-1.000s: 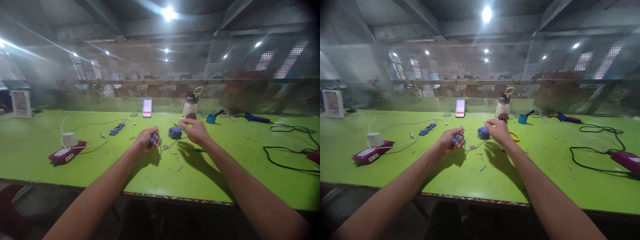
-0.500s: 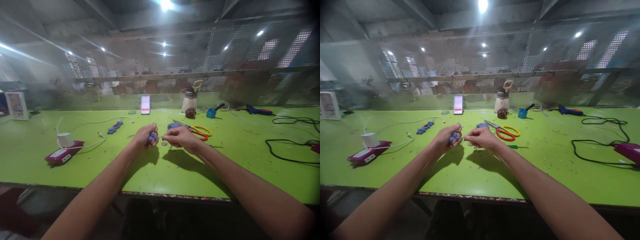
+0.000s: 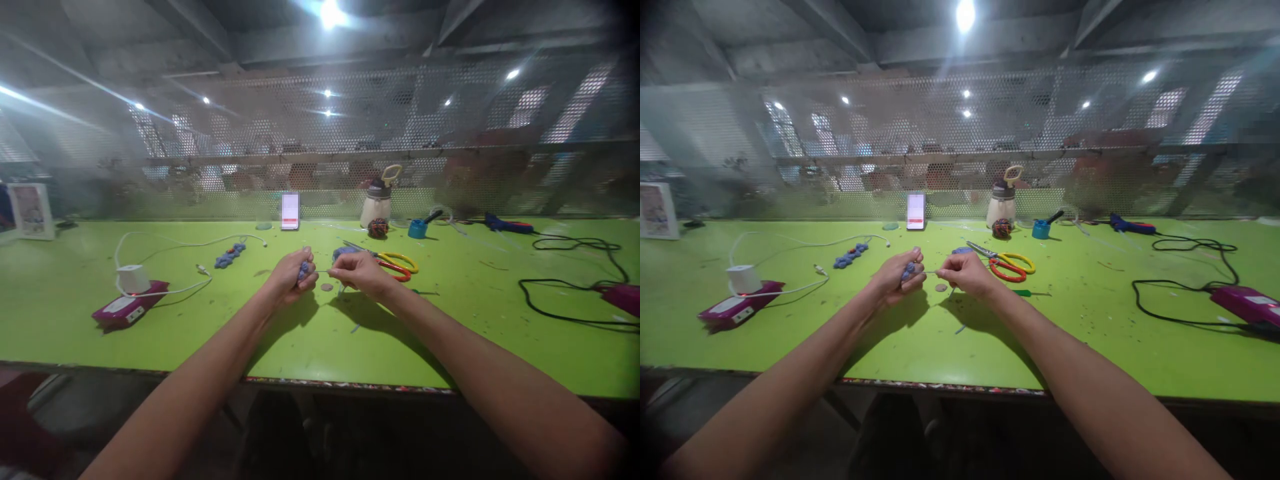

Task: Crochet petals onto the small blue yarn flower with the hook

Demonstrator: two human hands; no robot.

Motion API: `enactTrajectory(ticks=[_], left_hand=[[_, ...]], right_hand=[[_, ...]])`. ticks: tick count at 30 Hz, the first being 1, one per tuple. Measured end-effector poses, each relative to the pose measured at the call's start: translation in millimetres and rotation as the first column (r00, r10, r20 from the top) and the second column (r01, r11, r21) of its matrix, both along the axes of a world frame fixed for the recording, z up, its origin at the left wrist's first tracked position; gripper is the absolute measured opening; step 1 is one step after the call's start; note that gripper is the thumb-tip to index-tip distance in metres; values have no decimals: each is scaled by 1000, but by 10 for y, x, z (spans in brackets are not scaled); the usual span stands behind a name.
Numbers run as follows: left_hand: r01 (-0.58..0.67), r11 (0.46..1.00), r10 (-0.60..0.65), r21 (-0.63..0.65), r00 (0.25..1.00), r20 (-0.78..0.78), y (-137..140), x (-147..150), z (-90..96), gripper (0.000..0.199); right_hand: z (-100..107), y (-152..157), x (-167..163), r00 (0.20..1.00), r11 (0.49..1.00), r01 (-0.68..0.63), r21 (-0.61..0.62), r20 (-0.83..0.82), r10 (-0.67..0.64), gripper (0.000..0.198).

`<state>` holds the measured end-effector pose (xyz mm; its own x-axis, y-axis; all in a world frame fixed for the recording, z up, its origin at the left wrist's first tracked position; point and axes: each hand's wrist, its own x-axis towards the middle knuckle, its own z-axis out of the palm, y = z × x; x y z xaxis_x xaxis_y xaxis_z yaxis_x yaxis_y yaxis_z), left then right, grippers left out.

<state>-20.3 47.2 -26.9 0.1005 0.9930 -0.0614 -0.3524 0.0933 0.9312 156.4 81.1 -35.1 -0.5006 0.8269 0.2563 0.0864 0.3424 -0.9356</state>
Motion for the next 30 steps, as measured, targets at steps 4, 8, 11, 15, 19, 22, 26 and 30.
enactTrajectory(ticks=[4, 8, 11, 15, 19, 22, 26, 30], left_hand=[[-74, 996, 72, -46, 997, -30, 17, 16, -24, 34], [-133, 988, 126, -77, 988, -88, 53, 38, -92, 34], [-125, 988, 113, -93, 986, -118, 84, 62, -135, 43], [-84, 993, 75, -86, 991, -110, 117, 96, -167, 47], [-31, 998, 27, -54, 997, -75, 86, 130, -149, 39], [38, 999, -38, 3, 998, -40, 15, 135, -77, 20], [71, 995, -67, 68, 996, -50, -41, 87, 1, 52], [38, 995, -26, 96, 992, -122, -4, 38, -31, 38]], right_hand=[[-32, 37, -22, 997, 1000, 17, 8, 80, -18, 35], [18, 74, 0, 984, 989, 99, 106, 135, -113, 18], [38, 57, -16, 962, 960, 203, 193, 142, -232, 15], [-49, -36, -140, 949, 964, 207, 169, 205, -240, 24], [-120, -109, -247, 946, 956, 232, 180, 188, -265, 11], [-82, -102, -217, 949, 947, 251, 202, 143, -282, 10], [6, -51, -100, 967, 956, 220, 195, 84, -240, 11], [13, 4, -33, 988, 982, 143, 126, 37, -149, 18]])
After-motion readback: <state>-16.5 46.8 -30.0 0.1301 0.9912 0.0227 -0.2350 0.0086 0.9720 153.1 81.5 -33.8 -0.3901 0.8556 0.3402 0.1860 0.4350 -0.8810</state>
